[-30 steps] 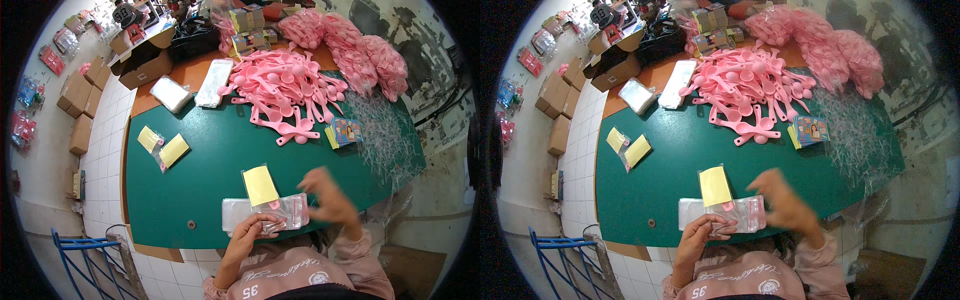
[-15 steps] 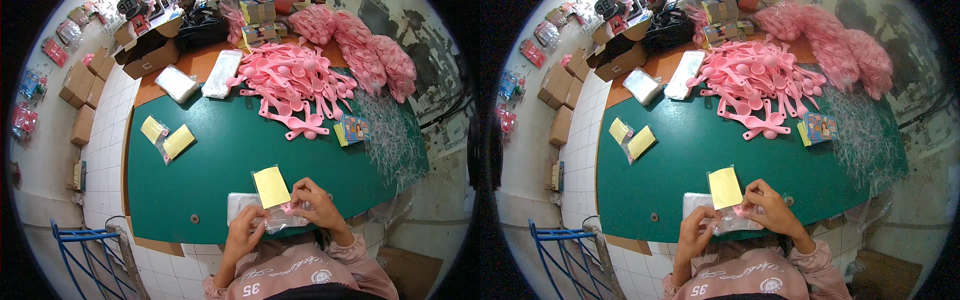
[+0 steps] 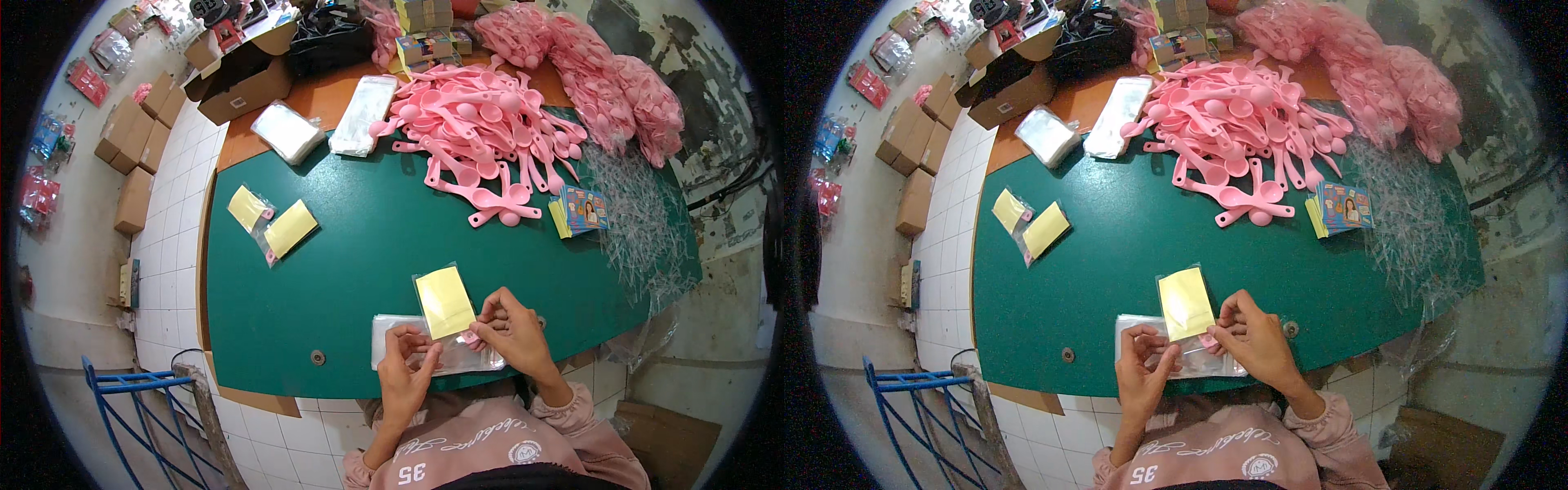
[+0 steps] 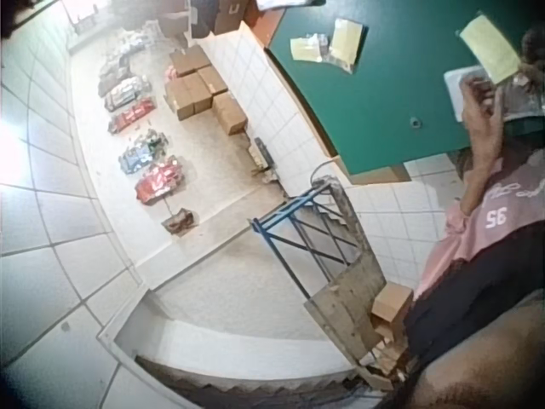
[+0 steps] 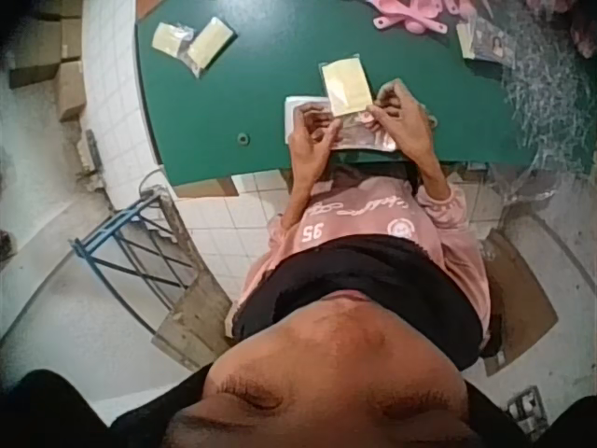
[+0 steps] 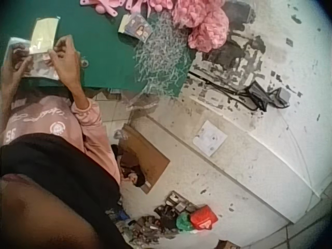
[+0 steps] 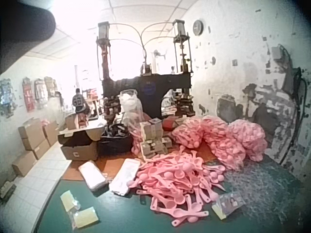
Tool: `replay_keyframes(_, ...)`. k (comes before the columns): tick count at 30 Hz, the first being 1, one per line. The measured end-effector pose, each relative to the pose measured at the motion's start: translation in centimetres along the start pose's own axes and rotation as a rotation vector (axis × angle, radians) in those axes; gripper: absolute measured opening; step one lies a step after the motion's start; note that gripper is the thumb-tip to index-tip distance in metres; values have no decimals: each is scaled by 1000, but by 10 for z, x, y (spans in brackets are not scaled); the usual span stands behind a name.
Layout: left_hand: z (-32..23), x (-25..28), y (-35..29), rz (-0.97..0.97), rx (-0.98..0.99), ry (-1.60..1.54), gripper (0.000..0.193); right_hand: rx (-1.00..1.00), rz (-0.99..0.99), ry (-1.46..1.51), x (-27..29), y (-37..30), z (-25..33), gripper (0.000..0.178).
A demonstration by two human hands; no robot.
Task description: The person unpacks pink plastic spoons from a large bag and places them on a green table. They then pick up individual spoons, place them into small clear plastic bags with yellow paper inserts, and seal the bags. The person repeats this process for several spoons.
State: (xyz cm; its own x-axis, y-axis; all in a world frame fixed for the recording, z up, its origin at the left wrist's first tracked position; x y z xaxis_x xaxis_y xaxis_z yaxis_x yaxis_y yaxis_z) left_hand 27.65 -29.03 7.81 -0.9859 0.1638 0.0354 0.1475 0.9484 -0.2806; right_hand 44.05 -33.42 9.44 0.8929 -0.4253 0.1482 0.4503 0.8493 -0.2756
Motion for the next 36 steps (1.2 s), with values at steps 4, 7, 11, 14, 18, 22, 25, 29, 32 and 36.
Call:
replay_keyframes(4, 2, 3, 2, 15, -17, 43, 10, -25, 29, 47, -2, 0, -1, 13)
replay_keyframes(7, 0, 1, 3, 102, -30, 151, 14, 23, 25, -6, -2, 0, 5, 12)
replay_keyframes(11, -8, 8, 10, 122, -114, 204, 27, 148, 80, -236, 4, 8, 16, 19)
replay_keyframes(14, -27, 32, 31, 53, -276, 352, 32, 515, -121, -565, 21, 35, 27, 25)
replay_keyframes(18, -37, 76, 74, -268, -486, 520, 32, 673, -521, -968, 58, 94, 12, 23)
replay_keyframes(22, -56, 48, 66, -454, -858, 1101, 36, 549, -540, -1130, 73, 107, -5, 24)
replay_keyframes(25, -43, -4, 50, 359, -742, 709, 33, 468, -501, -847, 79, 100, 6, 21)
replay_keyframes(29, -32, -36, 46, 560, -937, 870, 26, 508, -496, -520, 81, 69, 33, 17)
replay_keyframes(32, -29, -37, 54, 646, -856, 879, 22, 436, -476, -373, 73, 47, 29, 13)
replay_keyframes(36, -33, -42, 53, 596, -935, 792, 23, 465, -444, -40, 74, 18, 31, 11)
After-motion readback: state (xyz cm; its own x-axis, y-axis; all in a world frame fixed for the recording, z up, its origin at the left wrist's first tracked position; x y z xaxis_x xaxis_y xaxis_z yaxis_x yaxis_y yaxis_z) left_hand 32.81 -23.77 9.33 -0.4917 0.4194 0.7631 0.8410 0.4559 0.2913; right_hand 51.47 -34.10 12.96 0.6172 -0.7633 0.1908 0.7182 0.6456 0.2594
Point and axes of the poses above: each hand's wrist, its own y-axis towards the middle knuckle, its own x-axis out of the back of the hand, z = x × y, the point moved 3 cm from there along y, towards the middle knuckle, and after that the axes turned 9 degrees about -z, right-handed, at the moved point
